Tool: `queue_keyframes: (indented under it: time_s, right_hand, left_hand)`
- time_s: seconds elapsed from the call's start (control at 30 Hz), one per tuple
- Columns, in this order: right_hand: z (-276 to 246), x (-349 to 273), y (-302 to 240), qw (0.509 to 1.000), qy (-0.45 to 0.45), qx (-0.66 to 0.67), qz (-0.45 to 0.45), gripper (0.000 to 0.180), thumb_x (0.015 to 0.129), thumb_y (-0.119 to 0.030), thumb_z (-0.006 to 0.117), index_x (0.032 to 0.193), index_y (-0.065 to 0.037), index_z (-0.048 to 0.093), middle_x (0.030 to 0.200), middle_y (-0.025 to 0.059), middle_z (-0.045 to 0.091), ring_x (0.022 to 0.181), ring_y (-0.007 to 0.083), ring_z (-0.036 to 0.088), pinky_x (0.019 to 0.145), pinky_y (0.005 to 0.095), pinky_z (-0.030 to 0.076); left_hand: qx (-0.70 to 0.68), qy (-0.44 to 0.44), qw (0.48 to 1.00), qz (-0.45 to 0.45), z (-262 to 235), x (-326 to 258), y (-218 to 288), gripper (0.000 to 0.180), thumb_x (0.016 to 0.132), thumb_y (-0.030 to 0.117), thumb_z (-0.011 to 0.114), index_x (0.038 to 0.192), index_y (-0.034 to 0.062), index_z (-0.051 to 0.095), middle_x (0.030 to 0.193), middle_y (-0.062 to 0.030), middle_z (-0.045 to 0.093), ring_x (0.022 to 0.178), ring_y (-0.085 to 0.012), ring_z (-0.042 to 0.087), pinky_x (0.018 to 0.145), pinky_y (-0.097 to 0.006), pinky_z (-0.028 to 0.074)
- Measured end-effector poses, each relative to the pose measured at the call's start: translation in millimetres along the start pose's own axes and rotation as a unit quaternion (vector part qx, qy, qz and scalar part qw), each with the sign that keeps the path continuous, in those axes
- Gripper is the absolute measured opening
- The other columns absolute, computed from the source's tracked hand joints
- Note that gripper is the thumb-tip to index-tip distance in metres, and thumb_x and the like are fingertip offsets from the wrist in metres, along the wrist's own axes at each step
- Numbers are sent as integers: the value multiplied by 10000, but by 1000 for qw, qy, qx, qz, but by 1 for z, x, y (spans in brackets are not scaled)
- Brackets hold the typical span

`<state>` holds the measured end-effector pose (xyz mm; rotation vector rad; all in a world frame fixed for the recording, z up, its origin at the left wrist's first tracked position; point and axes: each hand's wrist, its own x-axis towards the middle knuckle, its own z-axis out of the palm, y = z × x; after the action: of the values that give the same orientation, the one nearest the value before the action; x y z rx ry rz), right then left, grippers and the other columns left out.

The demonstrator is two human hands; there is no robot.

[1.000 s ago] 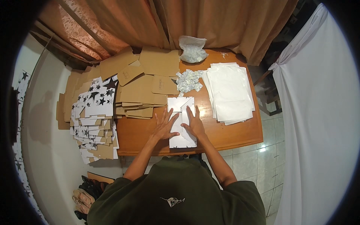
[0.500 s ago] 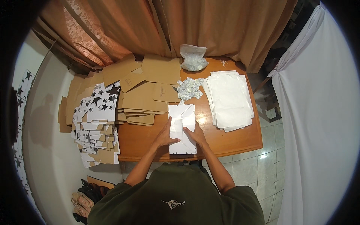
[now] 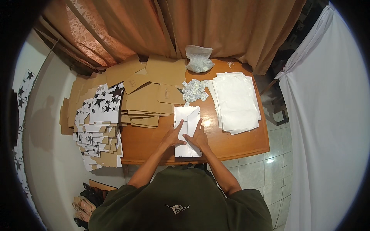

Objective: The person is assembling cardboard shoe boxes from flat templates, lining them with tissue paper, and stacking the completed boxes on a wall shelf.

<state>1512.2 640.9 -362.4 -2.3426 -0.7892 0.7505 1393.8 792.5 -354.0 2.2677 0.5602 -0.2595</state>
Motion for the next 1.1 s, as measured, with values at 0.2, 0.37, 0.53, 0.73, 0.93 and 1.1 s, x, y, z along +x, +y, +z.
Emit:
queue_keyframes:
  time_s: [0.2, 0.37, 0.53, 0.73, 0.93, 1.1]
  right_hand:
    - [-13, 5, 12, 989, 79, 103, -74, 1184, 823, -494, 805, 1568, 114, 113, 1451, 385, 444, 1319, 444, 527, 1075, 442, 453]
    - [-72, -14, -37, 939, 168, 274, -123, 727, 923, -379, 747, 1395, 37, 384, 1249, 283, 598, 1165, 362, 612, 1008, 426, 479]
    - [-113, -29, -65, 903, 197, 354, -141, 719, 991, -506, 622, 1435, 4, 376, 1287, 226, 559, 1192, 299, 569, 1025, 428, 454]
    - [-124, -17, -44, 802, 70, 550, -224, 930, 1003, -761, 235, 1609, -55, 239, 1606, 84, 365, 1435, 239, 386, 1188, 378, 283]
    - [-97, -19, -28, 799, 96, 574, -153, 831, 1030, -683, 354, 1536, -24, 356, 1531, 95, 453, 1415, 209, 402, 1196, 351, 264]
    - [-71, -11, 15, 855, 33, 500, -132, 627, 1054, -541, 432, 1409, -36, 540, 1379, 80, 589, 1305, 178, 499, 1136, 333, 326]
  left_hand:
    - [-89, 57, 991, 87, -15, -6, 9, 1360, 547, 284, 991, 1644, 186, 193, 1591, -296, 291, 1440, -504, 311, 1196, -503, 327]
    - [81, 195, 975, 67, -62, -40, 63, 1442, 539, 302, 991, 1660, 225, 87, 1612, -226, 314, 1350, -433, 412, 1080, -562, 366]
    - [-23, 277, 949, 145, -80, -45, 78, 1501, 594, 477, 959, 1637, 62, -37, 1615, -228, 311, 1369, -435, 400, 1101, -546, 346]
    - [-259, 296, 880, 267, -89, -45, 78, 1465, 662, 821, 751, 1636, 47, -23, 1573, -287, 296, 1440, -410, 350, 1188, -520, 311]
    - [-334, 262, 869, 254, -44, -32, 37, 1418, 693, 963, 542, 1645, 53, 16, 1376, -201, 361, 1361, -358, 355, 1156, -477, 298]
    - [-313, 197, 906, 207, 4, -41, -1, 1303, 755, 813, 667, 1642, 45, 98, 1402, -194, 339, 1363, -357, 348, 1153, -473, 307]
